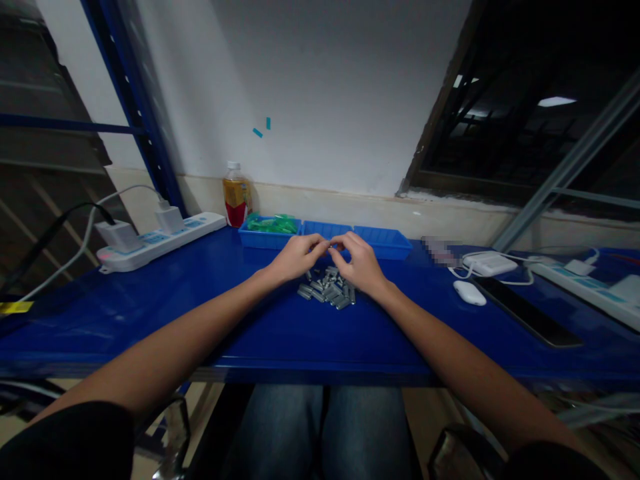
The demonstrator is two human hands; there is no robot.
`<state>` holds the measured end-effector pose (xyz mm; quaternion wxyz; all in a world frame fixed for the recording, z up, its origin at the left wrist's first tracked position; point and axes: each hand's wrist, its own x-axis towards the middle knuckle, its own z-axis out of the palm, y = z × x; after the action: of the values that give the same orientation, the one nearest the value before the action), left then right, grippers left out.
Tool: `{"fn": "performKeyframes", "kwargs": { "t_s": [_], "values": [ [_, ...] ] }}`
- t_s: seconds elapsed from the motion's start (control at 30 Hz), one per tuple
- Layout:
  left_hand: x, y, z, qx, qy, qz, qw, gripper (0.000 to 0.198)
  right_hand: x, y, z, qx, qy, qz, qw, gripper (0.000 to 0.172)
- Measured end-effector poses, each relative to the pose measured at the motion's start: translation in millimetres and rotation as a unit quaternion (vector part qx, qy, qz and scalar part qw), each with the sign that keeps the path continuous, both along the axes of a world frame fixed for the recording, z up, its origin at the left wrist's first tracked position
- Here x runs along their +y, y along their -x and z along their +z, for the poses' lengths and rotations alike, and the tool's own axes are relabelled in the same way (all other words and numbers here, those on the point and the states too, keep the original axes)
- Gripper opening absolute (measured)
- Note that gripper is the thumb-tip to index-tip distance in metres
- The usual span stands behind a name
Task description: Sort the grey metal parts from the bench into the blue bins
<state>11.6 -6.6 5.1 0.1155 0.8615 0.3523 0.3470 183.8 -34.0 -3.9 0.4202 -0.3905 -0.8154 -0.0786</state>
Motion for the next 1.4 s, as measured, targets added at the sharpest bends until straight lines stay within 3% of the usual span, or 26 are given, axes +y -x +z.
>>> {"fn": "performKeyframes", "kwargs": {
  "t_s": [0.17, 0.37, 0.5, 0.67, 0.77, 0.9, 0.97, 1.17, 1.3, 1.4],
  "values": [
    [7, 4, -4.8, 0.083, 0.029, -0.002, 0.996, 0.032, 16, -17, -0.2, 0.009, -0.01, -0.044, 0.999, 0.017],
    [3, -1, -8.3, 0.213, 0.055, 0.091, 0.971, 0.019, 53, -70, -11.3, 0.046, -0.01, -0.222, 0.974, 0.017],
    [-4, -8, -7.6, 0.227, 0.045, 0.117, 0.966, 0.018, 63, -88, -20.4, 0.05, 0.014, -0.287, 0.956, 0.017],
    [0, -3, -9.1, 0.206, 0.04, 0.112, 0.971, 0.022, 59, -84, -19.8, 0.038, 0.056, -0.317, 0.946, 0.019],
    [7, 1, -11.1, 0.153, 0.047, 0.109, 0.981, 0.02, 49, -69, -11.9, 0.04, 0.045, -0.283, 0.957, 0.019],
    [13, 1, -11.4, 0.0, 0.058, 0.041, 0.997, 0.021, 29, -35, -1.2, -0.019, 0.033, -0.1, 0.994, 0.017],
    [14, 0, -10.8, -0.057, 0.067, 0.002, 0.996, 0.02, 20, -21, 0.9, -0.07, 0.03, -0.036, 0.996, 0.017],
    [14, -1, -12.4, -0.086, 0.08, -0.077, 0.99, 0.02, 12, -8, -0.7, -0.129, 0.017, -0.023, 0.991, 0.011],
    [16, -1, -15.3, -0.095, 0.069, -0.076, 0.99, 0.02, 14, -9, -1.8, -0.139, 0.006, -0.03, 0.99, 0.011],
    [19, 1, -16.7, -0.104, 0.077, -0.072, 0.989, 0.022, 16, -11, -1.8, -0.149, 0.007, 0.008, 0.989, 0.017]
  ]
}}
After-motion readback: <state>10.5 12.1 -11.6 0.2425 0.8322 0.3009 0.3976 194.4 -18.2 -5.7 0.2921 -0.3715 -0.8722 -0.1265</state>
